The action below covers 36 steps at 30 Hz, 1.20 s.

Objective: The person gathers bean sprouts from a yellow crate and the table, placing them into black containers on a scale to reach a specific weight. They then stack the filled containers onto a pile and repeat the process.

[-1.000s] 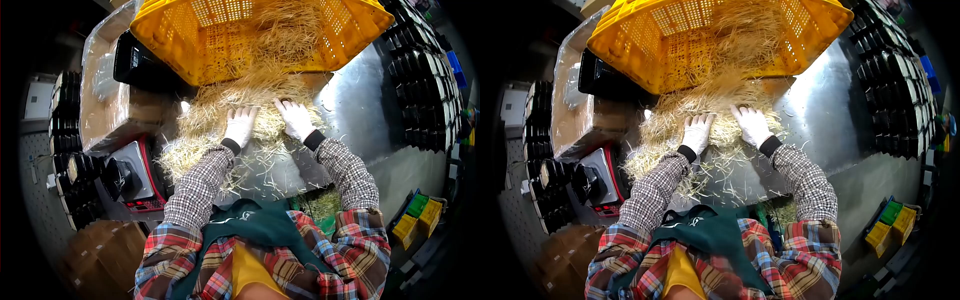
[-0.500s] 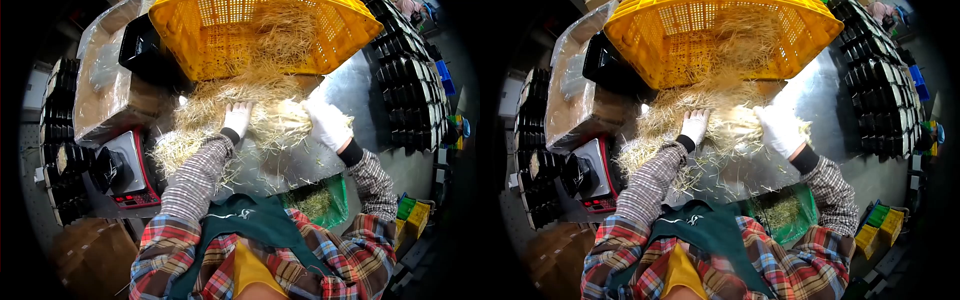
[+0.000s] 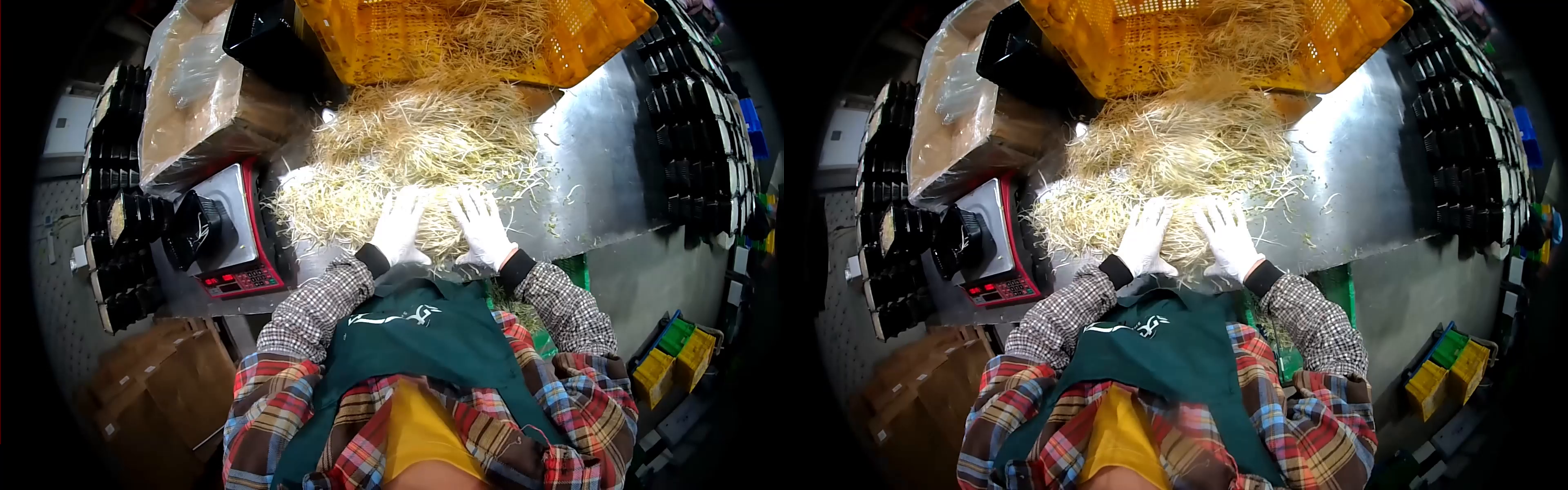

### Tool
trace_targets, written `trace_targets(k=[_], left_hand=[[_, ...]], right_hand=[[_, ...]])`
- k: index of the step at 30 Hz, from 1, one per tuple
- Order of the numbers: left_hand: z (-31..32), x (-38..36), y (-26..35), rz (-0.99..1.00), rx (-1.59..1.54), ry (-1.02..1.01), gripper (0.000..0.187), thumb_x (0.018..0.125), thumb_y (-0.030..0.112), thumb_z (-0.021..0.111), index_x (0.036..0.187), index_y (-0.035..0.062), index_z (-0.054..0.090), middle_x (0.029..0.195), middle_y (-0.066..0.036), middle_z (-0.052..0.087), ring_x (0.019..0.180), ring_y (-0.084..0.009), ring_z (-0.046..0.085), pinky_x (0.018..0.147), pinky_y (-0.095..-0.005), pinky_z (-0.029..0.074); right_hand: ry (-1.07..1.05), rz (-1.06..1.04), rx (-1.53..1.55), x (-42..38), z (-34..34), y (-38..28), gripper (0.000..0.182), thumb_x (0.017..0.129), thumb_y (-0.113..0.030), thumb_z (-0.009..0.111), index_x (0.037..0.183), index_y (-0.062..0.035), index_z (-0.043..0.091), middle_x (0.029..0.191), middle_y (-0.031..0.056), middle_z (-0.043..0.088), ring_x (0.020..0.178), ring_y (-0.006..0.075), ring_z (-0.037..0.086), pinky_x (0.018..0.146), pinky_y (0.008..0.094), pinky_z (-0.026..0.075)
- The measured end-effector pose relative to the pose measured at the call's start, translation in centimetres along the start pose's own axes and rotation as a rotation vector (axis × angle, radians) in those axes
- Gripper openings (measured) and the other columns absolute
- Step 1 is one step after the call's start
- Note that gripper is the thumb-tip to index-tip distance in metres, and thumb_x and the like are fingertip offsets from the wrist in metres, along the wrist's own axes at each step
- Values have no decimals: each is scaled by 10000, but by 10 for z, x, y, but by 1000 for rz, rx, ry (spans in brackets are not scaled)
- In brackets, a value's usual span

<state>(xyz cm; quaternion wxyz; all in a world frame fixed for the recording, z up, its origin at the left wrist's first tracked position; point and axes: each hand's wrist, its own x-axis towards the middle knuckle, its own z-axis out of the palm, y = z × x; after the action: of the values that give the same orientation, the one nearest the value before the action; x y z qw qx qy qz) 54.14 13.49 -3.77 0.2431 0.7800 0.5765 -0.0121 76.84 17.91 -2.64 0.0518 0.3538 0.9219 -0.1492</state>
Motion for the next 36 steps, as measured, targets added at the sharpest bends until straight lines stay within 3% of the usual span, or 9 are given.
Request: trace_targets(k=[3, 4, 7, 8, 9, 14, 18, 30, 36], left_hand=[[20, 10, -8, -82, 74, 22, 1285, 510, 393, 917, 1523, 1, 230, 1541, -184, 303, 1459, -357, 246, 1194, -543, 166], [22, 11, -9, -22, 149, 213, 1010, 675, 300, 829, 1484, -6, 308, 1368, -206, 509, 1308, -354, 463, 1100, -503, 359], [30, 36, -23, -84, -32, 179, 584, 857, 156, 633, 1383, -8, 437, 1055, -198, 657, 1000, -343, 635, 874, -449, 510], [45, 41, -30, 0, 41, 439, 330, 920, 65, 480, 1236, -14, 536, 843, -177, 662, 765, -338, 646, 691, -437, 526], [38, 43, -29, -25, 3, 370, 254, 929, 104, 492, 1149, 1, 565, 877, -181, 665, 807, -338, 658, 714, -436, 533], [48, 47, -29, -143, -206, 100, 238, 966, 164, 451, 1165, 49, 511, 1017, -208, 633, 906, -365, 670, 754, -458, 534], [36, 42, -1, -89, -236, 50, 247, 991, 198, 416, 1176, 64, 508, 1001, -221, 631, 894, -353, 682, 756, -448, 543], [27, 44, 6, 46, -219, 23, 366, 992, 229, 442, 1334, 102, 463, 1100, -212, 643, 908, -360, 680, 788, -429, 544], [56, 28, -31, 45, -242, 56, 269, 992, 266, 398, 1130, 122, 577, 1037, -191, 640, 896, -344, 670, 758, -438, 537]], right_hand=[[-31, 16, -59, 6, 4, 10, 1330, 495, -460, 921, 1542, -47, 212, 1536, 249, 307, 1414, 402, 317, 1176, 565, 198], [-29, 15, -55, 12, 12, 15, 1319, 505, -453, 920, 1541, -46, 214, 1532, 251, 313, 1411, 401, 321, 1171, 563, 206], [209, -47, 145, 36, 26, 29, 905, 693, -167, 758, 1480, -21, 335, 1207, 199, 586, 1114, 350, 574, 948, 441, 462], [214, 1, 120, 41, 37, 35, 835, 701, -118, 711, 1457, -18, 371, 1112, 181, 615, 1027, 343, 600, 878, 423, 490], [218, 47, 94, 45, 44, 38, 770, 709, -70, 663, 1434, -15, 407, 1017, 163, 643, 941, 336, 627, 808, 405, 518], [109, 26, 68, 43, 18, 43, 164, 785, -79, 622, 949, -64, 623, 845, 163, 677, 829, 354, 674, 697, 440, 546], [-47, 27, -104, 28, -18, 47, 76, 810, -101, 600, 841, -75, 664, 763, 153, 689, 746, 337, 699, 624, 432, 551], [-292, 28, -149, 22, -55, 54, 201, 664, -128, 736, 843, -77, 661, 782, 143, 694, 738, 327, 704, 617, 417, 549], [-360, 159, -267, -5, -64, 119, 258, 705, -183, 723, 937, -77, 686, 845, 160, 710, 813, 312, 712, 697, 414, 563]])
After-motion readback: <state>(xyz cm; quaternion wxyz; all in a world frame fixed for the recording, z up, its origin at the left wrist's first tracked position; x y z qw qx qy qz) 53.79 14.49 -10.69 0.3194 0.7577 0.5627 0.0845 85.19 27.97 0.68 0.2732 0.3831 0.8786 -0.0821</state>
